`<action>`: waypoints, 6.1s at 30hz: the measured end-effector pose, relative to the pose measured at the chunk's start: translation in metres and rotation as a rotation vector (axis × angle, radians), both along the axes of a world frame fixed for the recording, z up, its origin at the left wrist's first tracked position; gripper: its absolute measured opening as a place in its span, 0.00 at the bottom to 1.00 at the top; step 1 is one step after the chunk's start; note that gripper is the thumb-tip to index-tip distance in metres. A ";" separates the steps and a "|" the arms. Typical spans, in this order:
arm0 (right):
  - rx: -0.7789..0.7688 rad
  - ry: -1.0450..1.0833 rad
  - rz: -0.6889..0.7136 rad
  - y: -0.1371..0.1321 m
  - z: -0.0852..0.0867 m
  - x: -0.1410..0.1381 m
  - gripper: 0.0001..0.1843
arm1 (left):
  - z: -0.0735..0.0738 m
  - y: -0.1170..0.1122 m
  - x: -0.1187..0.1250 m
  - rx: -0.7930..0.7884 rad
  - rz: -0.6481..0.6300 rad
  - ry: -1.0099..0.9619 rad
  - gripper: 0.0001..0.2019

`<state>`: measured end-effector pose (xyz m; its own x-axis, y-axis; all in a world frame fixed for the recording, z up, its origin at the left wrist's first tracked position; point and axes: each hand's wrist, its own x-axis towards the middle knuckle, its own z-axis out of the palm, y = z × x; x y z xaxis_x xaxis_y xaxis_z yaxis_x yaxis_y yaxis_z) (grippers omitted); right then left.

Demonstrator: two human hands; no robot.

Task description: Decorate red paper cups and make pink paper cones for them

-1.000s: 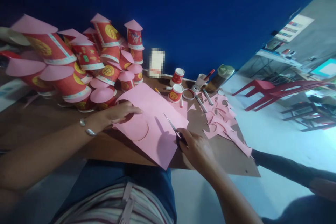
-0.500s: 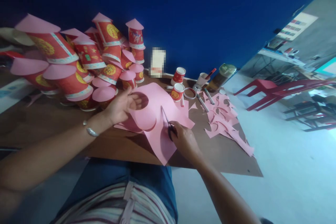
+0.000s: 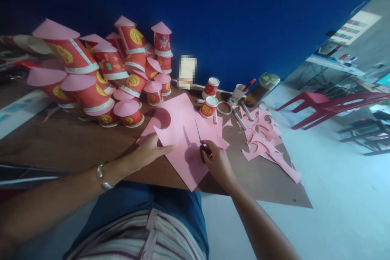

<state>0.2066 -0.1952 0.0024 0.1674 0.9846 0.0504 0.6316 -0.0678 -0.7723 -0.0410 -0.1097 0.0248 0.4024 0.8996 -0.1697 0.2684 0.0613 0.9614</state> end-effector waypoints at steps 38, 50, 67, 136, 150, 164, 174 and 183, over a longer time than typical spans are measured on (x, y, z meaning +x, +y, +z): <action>-0.368 0.707 0.279 0.004 0.040 -0.037 0.30 | 0.010 0.017 0.002 -0.454 0.060 -0.487 0.18; -0.325 0.638 0.300 0.004 0.040 -0.039 0.25 | 0.004 0.017 0.002 -0.401 0.063 -0.473 0.18; -0.312 0.653 0.327 0.002 0.040 -0.038 0.24 | 0.007 0.018 0.002 -0.424 0.064 -0.569 0.24; -0.343 0.644 0.273 -0.005 0.034 -0.024 0.27 | 0.006 0.024 -0.001 -0.255 0.147 -0.478 0.24; -0.397 0.622 0.239 0.002 0.050 -0.022 0.26 | 0.007 0.033 -0.006 -0.196 0.074 -0.425 0.17; -0.379 0.613 0.256 0.006 0.046 -0.023 0.26 | 0.011 0.035 -0.008 -0.079 0.002 -0.396 0.19; -0.320 0.570 0.333 0.005 0.044 -0.023 0.22 | 0.016 0.035 -0.007 -0.084 0.017 -0.388 0.22; -0.329 0.613 0.266 0.013 0.047 -0.024 0.28 | 0.021 0.045 -0.008 -0.039 -0.017 -0.318 0.17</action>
<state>0.1829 -0.1821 0.0497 -0.1758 0.9438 -0.2798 0.1210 -0.2613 -0.9576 -0.0489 -0.0651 0.0457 0.4554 0.8878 -0.0670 -0.0440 0.0975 0.9943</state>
